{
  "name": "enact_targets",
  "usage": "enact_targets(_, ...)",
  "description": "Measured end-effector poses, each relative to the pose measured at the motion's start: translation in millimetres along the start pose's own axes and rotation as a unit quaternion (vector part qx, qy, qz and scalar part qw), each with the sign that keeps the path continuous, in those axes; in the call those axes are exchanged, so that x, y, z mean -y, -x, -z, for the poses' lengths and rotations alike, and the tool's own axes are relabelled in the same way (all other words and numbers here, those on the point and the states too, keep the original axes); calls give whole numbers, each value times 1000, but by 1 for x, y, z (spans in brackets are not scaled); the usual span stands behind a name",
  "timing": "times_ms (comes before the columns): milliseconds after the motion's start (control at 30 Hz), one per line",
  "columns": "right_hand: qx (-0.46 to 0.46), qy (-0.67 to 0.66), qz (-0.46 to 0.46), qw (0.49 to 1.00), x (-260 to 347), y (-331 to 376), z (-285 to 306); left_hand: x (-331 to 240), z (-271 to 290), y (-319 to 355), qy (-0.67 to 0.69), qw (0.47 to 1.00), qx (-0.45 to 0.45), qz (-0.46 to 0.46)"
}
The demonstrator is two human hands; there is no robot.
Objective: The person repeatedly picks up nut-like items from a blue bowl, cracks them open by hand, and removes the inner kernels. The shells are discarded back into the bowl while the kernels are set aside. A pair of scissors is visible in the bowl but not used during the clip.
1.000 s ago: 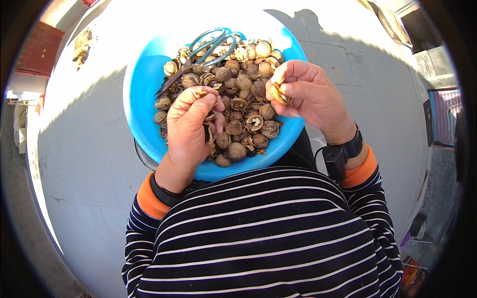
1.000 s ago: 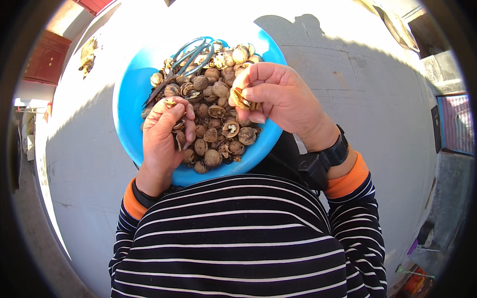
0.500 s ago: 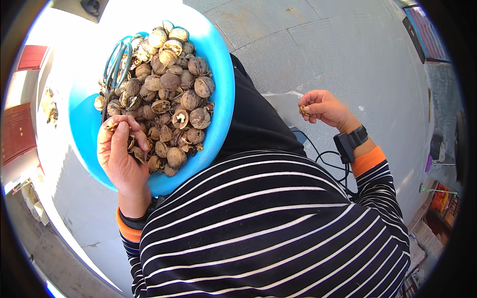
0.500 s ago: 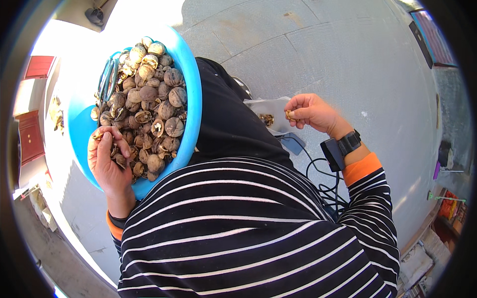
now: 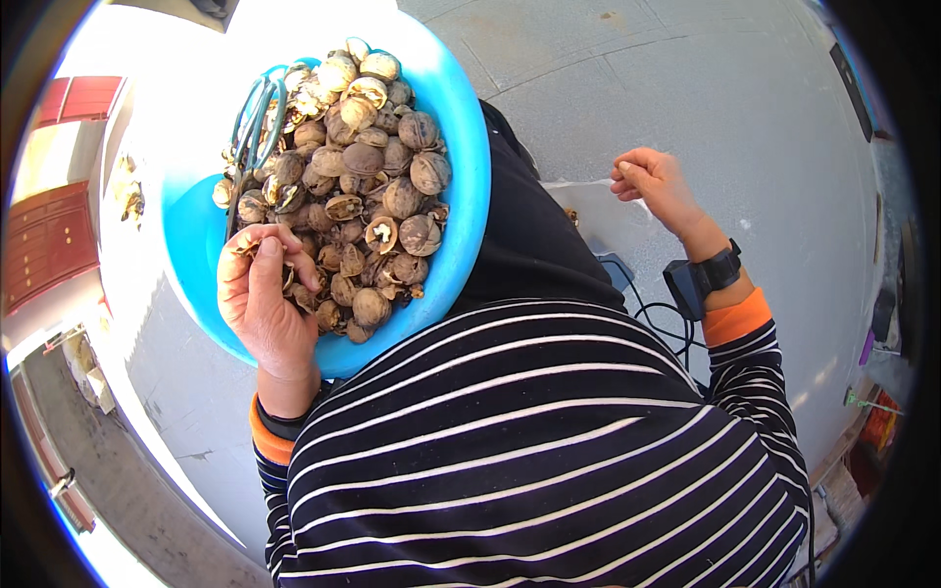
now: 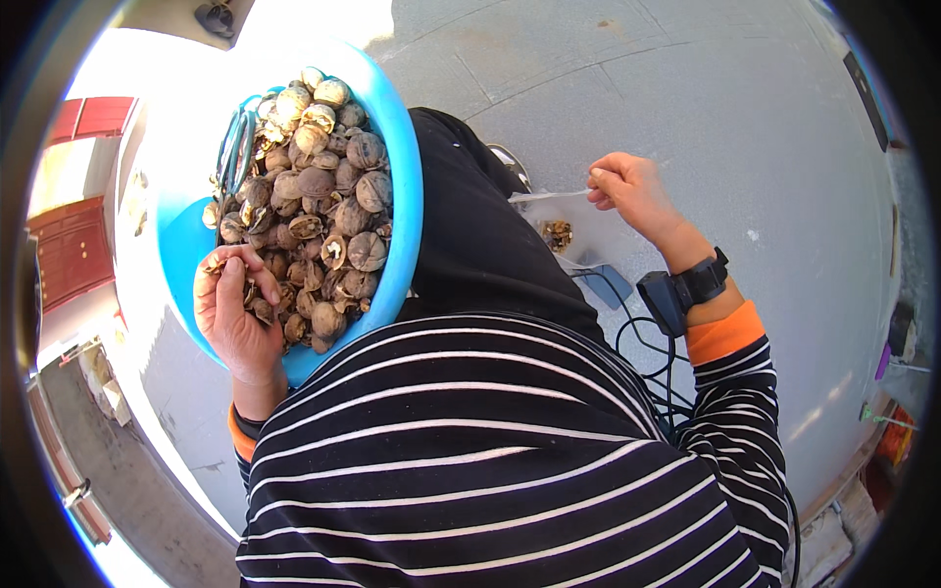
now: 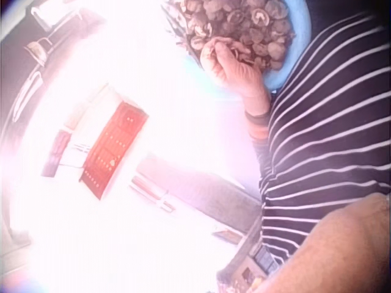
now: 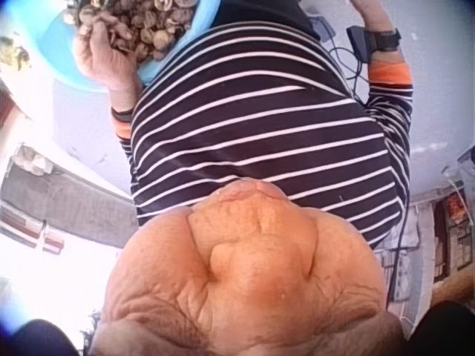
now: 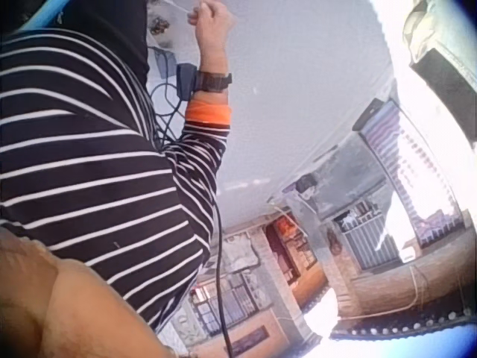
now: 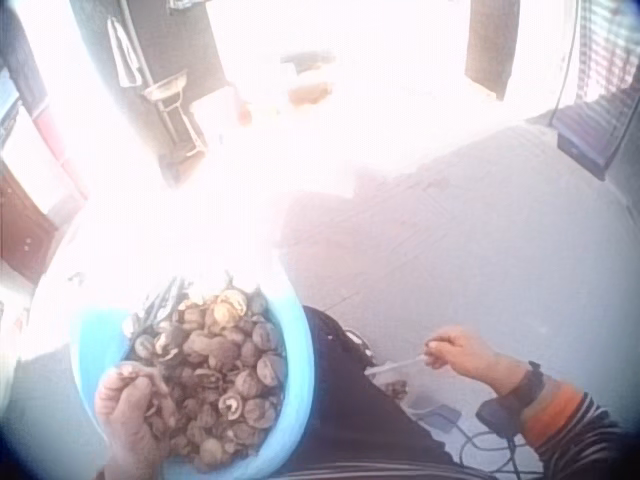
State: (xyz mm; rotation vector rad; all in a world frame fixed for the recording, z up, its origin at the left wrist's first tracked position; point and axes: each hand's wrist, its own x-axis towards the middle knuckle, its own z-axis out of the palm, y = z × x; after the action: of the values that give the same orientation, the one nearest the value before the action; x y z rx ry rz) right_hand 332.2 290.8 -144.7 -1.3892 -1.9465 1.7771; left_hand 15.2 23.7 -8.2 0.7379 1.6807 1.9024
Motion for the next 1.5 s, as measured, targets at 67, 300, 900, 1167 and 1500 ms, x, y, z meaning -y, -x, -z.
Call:
enact_targets(67, -9, -45, 87, 995, 57, 9, 0, 1, 2, 1, 24, 999, -22, -6)
enact_targets(300, 132, 68, 415, 898, 219, 30, -64, -3, 4, 2, 65, 995, -70, -29)
enact_targets(900, 233, 230, 477, 815, 236, 6, -202, -7, 9, 3, 95, 992, -64, -49)
enact_targets(1167, 326, -54, 259, 908, 242, 11, -197, -9, 7, 2, 126, 989, -27, 66)
enact_targets(1500, 298, -162, 193, 921, 237, 16, -203, -17, -4, 2, 181, 982, 36, 42)
